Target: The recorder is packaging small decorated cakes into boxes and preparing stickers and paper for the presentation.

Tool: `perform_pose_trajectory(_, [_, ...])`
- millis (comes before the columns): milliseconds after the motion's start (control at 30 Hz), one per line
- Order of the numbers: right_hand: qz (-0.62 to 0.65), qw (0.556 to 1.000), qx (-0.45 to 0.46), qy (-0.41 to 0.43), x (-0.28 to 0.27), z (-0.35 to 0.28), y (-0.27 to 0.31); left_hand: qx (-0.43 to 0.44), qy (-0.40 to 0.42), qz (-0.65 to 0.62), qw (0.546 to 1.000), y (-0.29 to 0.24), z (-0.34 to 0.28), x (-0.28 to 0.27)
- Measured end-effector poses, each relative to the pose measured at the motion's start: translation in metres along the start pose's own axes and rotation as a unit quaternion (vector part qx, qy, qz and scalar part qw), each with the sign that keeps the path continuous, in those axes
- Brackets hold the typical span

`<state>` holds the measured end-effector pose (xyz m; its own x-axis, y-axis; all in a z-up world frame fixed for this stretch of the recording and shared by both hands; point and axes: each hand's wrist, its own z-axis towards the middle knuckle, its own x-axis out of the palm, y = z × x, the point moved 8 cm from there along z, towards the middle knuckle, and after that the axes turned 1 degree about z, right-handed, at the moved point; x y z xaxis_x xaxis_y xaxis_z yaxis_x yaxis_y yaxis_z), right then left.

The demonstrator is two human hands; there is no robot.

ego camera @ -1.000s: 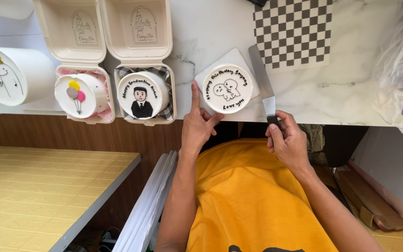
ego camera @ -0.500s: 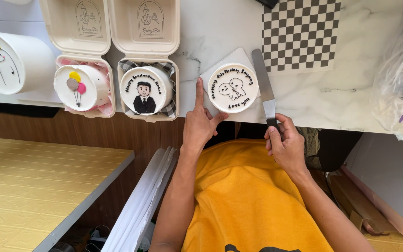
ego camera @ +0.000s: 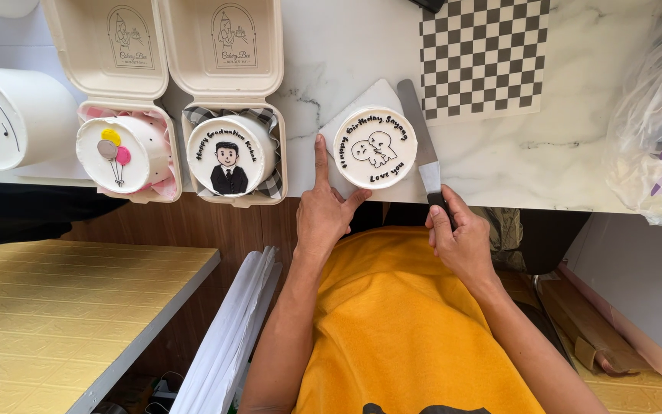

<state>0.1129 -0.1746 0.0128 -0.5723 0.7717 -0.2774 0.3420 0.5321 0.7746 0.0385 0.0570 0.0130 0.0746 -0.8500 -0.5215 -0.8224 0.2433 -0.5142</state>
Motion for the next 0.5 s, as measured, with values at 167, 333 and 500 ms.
perform_pose_trajectory(167, [0.010,1.000,0.018,-0.005,0.0061,-0.0008,0.0009,-0.006,0.015,0.000,1.000,0.0028,0.0000,-0.0015])
perform_pose_trajectory(333, [0.029,0.998,0.048,-0.010,0.0081,-0.0016,-0.0025,-0.009,0.016,-0.029,0.999,0.0056,0.0011,-0.0006])
perform_pose_trajectory(500, [0.024,0.998,0.064,-0.002,0.0092,-0.0025,0.0052,-0.018,0.016,-0.047,0.999,0.0083,0.0003,-0.0006])
